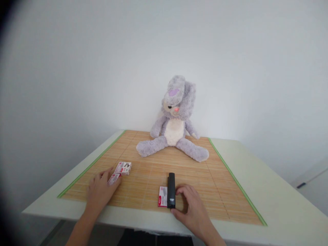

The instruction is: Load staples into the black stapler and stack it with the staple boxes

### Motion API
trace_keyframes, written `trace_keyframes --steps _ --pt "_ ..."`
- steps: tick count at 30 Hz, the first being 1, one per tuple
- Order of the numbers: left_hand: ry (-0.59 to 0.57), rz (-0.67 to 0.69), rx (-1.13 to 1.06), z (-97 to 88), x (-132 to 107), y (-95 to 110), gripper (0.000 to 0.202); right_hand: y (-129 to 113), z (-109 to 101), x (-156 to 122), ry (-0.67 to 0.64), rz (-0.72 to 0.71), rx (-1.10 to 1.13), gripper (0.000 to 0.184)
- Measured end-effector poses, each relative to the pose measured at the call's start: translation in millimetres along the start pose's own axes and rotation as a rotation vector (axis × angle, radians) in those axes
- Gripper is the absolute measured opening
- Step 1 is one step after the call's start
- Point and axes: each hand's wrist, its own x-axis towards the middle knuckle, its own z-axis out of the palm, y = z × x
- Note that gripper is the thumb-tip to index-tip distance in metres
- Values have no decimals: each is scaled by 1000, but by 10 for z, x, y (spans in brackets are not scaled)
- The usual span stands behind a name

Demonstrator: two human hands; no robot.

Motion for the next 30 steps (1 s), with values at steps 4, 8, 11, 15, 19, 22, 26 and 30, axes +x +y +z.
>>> trace_keyframes --steps 4,8,11,15,19,22,26,30 --pt "-15 -45 44 19 71 123 67 -5 -8 2 -1 6 -4 36" --pt "-17 -108 20 29 162 161 68 -18 -6 -1 9 -21 -7 34" --pt "-16 -119 -29 8 207 157 61 -25 -3 -5 10 -26 -10 35" --pt "117 -158 -58 -105 174 242 50 -33 -6 -12 17 -32 -14 36" --pt "236 -98 -130 -225 -53 464 43 -32 -12 -10 16 -30 -22 37" --pt "163 114 -301 -233 -402 716 30 -13 -7 -3 9 -32 -30 36" --pt "47 312 -474 -161 -896 1068 21 10 6 4 9 -36 -24 35" --pt "-10 306 -507 -90 -1110 1263 25 9 9 4 16 -39 -15 34"
